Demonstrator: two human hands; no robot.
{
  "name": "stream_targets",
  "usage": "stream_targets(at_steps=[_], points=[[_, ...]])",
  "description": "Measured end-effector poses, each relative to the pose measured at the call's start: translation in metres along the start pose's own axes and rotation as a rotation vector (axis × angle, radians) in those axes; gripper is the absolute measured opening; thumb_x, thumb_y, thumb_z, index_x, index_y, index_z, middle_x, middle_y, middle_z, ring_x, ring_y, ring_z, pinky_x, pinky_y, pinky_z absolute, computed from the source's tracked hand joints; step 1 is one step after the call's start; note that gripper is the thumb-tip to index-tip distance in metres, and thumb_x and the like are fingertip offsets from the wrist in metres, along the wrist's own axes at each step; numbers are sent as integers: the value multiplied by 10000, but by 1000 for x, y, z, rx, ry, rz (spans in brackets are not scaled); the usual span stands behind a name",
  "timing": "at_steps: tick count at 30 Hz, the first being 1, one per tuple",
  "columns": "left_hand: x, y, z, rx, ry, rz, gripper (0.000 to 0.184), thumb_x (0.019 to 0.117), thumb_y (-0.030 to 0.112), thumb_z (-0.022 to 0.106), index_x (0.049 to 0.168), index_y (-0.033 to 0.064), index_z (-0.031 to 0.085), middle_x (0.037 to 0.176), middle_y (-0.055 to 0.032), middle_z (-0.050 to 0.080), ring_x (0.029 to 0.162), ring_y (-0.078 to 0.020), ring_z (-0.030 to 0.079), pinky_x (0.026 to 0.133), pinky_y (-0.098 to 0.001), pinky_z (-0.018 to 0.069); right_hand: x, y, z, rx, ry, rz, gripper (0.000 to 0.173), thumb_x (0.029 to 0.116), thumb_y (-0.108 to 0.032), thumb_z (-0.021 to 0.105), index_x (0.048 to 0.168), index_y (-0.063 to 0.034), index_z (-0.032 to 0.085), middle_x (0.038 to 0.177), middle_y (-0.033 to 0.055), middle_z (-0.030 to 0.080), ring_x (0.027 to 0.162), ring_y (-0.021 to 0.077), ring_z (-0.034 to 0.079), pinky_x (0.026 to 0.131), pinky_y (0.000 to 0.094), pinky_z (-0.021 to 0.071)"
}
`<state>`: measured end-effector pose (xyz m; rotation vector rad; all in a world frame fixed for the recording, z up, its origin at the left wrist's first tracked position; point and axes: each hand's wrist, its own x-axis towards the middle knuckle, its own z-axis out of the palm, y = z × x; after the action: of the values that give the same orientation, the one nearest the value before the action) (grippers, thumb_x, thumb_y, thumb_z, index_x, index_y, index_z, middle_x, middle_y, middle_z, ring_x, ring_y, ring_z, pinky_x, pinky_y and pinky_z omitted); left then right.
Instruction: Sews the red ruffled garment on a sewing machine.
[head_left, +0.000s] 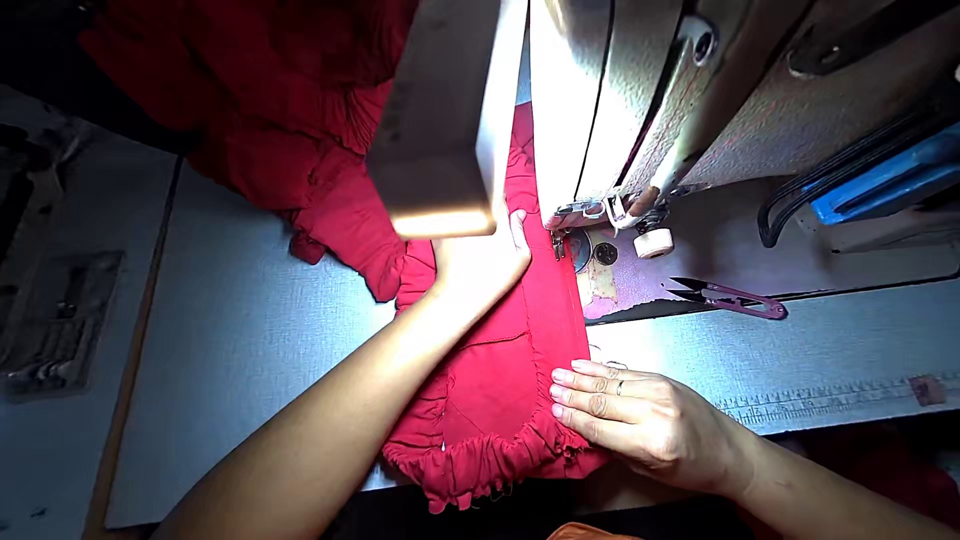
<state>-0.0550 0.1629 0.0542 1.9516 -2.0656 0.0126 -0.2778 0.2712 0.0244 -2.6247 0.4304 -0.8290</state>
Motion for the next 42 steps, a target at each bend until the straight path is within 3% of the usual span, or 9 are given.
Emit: stream_targets(at_steps=[5,10,15,18,20,23,25,32,42], points=[[-2,4,4,72,68,27,386,1008,282,510,1181,-18,683,1002,-269,699,902,-472,698,621,-592,495,-1,-5,4,13,34,59,251,1027,-45,534,1139,-34,758,1209,116,754,1254,234,664,1131,353,479],[1,-2,10,-55,189,251,215,915,67,578,1086,48,706,1173,-218,695,1223,-434,600,1015,-610,403,-2,-6,5,50,40,75,251,1016,-43,545,1143,-28,762,1207,132,752,1253,242,665,1135,368,479],[10,-9,3,-252,76,405,160,914,-69,555,875,9,689,1003,-170,680,1075,-352,644,933,-454,509,-2,-6,4,58,34,83,258,1015,-63,548,1147,-36,768,1210,133,751,1254,246,663,1136,381,476],[3,-21,-1,-344,1,478,214,971,-21,496,1022,-19,704,1066,-177,709,1120,-330,666,1004,-471,495,-2,-5,4,60,32,65,258,1019,-63,544,1151,-26,763,1215,135,749,1258,248,661,1144,391,469],[-14,-27,-7,-328,-182,422,463,1073,289,398,1382,18,612,1460,-146,597,1443,-288,487,1230,-534,292,-2,-5,5,57,42,58,257,1017,-55,544,1146,-22,764,1205,139,752,1247,255,669,1138,399,479],[-29,-28,-9,-280,-362,349,1011,919,772,462,1638,84,281,1713,-87,253,1607,-263,131,1277,-596,39,-2,-5,4,51,39,58,260,1014,-54,543,1151,-21,762,1206,141,751,1240,254,673,1131,394,484],[-29,-25,-12,-257,-391,321,1162,822,845,536,1652,91,233,1725,-79,216,1611,-259,95,1277,-586,20,-2,-5,4,64,40,62,257,1014,-56,547,1147,-22,764,1200,141,753,1235,252,676,1128,392,489],[-30,-27,-7,-238,-334,343,683,1081,490,320,1647,110,268,1718,-54,249,1610,-251,115,1283,-572,48,-2,-3,3,142,51,91,271,1003,-56,541,1143,-16,770,1190,142,756,1237,240,675,1140,378,477],[-8,-25,-7,-185,-348,323,579,1107,351,271,1636,118,305,1709,-43,274,1607,-266,132,1285,-549,66,6,10,-6,237,59,168,256,997,-62,555,1095,-4,784,1153,135,767,1226,222,681,1143,362,475]])
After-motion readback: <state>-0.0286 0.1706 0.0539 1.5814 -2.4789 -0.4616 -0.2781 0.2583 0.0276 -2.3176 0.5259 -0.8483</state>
